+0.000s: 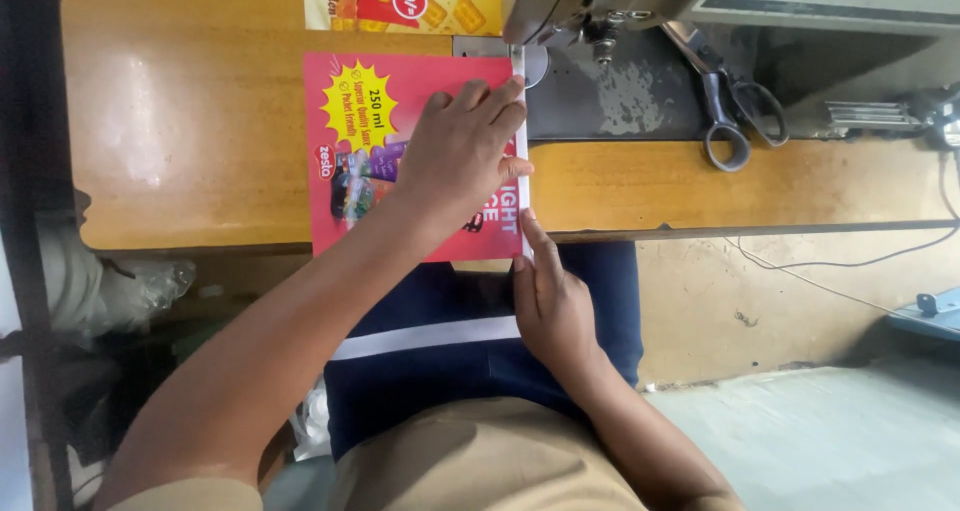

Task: The person sews white fabric straps using a Singer sewing machine. They repeatedly feed the strap through the machine, stitch it, and then cut the excess with scissors. The person also places printed paper sheets under the strap during sewing.

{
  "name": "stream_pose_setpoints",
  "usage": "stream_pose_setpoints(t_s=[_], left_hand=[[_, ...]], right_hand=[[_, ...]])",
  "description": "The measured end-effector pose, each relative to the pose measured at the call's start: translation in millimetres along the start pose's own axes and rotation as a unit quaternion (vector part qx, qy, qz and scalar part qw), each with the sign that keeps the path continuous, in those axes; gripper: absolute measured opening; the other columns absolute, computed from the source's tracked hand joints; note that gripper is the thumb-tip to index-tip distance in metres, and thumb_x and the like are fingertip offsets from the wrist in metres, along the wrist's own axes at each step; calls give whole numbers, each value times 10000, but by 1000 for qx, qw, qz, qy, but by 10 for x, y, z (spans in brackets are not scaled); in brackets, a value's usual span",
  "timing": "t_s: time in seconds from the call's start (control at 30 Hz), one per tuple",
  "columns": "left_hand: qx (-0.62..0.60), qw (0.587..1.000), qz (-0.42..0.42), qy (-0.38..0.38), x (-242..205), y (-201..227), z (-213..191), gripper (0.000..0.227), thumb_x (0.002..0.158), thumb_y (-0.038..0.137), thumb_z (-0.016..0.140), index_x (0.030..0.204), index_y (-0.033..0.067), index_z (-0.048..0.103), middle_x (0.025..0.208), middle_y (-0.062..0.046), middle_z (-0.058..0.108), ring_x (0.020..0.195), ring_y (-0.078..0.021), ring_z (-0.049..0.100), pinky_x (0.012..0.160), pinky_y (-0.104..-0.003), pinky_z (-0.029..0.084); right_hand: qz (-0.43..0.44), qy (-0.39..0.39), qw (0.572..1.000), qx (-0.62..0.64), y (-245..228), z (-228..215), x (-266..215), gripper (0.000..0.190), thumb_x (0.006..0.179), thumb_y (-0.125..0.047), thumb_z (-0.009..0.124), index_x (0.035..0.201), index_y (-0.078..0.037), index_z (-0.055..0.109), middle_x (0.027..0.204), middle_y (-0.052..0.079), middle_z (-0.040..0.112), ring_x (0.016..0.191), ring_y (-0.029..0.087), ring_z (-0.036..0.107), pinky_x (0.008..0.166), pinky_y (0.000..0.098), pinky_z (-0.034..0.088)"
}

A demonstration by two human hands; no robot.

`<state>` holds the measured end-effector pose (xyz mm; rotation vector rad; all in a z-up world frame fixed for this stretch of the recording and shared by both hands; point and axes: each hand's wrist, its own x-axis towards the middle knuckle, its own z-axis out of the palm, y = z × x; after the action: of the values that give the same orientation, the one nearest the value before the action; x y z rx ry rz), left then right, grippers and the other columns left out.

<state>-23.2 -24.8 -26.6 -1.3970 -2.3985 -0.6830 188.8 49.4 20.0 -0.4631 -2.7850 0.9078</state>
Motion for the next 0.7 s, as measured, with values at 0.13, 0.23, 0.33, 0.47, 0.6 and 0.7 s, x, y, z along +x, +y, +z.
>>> stream_pose_setpoints(t_s=[0.13, 0.23, 0.33, 0.47, 0.6, 0.7], left_hand=[[-15, 1000, 8, 17, 9, -58, 76, 615, 953, 618, 697, 1299, 112, 654, 1414, -83, 627, 1240, -299, 585, 855, -462, 524], [21, 997, 5, -72, 81, -36, -161, 586, 1006, 505, 770, 1384, 79, 631, 1504, -67, 596, 1222, -299, 577, 964, -453, 491], [24, 999, 17, -25, 46, -94, -45, 568, 958, 538, 853, 1299, 125, 666, 1470, -35, 616, 1187, -286, 595, 913, -455, 499], [4, 999, 19, -37, 81, -98, -104, 475, 979, 490, 849, 1238, 126, 688, 1463, -68, 622, 1204, -312, 604, 899, -473, 503], [-24, 998, 23, -44, -1, -39, -82, 533, 880, 546, 917, 1164, 125, 755, 1478, -78, 618, 1209, -333, 590, 931, -509, 487], [-34, 997, 17, -67, -84, 86, -174, 585, 874, 567, 904, 1201, 110, 741, 1471, -94, 602, 1298, -344, 556, 1041, -532, 473]], right_hand=[[22, -20, 998, 49, 38, -13, 19, 572, 1083, -201, 497, 1653, -159, 464, 711, 158, 770, 717, 415, 776, 659, 540, 584], [95, -66, 988, 100, 126, 52, -20, 583, 1122, -301, 406, 1693, -201, 342, 762, -22, 694, 615, 176, 636, 698, 341, 549], [105, -54, 983, 138, 37, 59, -86, 585, 1136, -331, 393, 1693, -159, 345, 730, -18, 648, 642, 133, 612, 721, 308, 530], [86, -43, 993, 70, 177, 144, -277, 578, 1125, -284, 401, 1692, -191, 342, 760, -22, 704, 585, 186, 659, 659, 339, 549], [16, -46, 998, -51, 189, 99, -369, 575, 1113, -191, 456, 1679, -130, 378, 1162, 70, 733, 606, 358, 632, 561, 463, 492], [10, -40, 997, -73, 131, 58, -387, 589, 1099, -128, 475, 1684, -142, 400, 735, 47, 663, 487, 293, 509, 511, 434, 444]])
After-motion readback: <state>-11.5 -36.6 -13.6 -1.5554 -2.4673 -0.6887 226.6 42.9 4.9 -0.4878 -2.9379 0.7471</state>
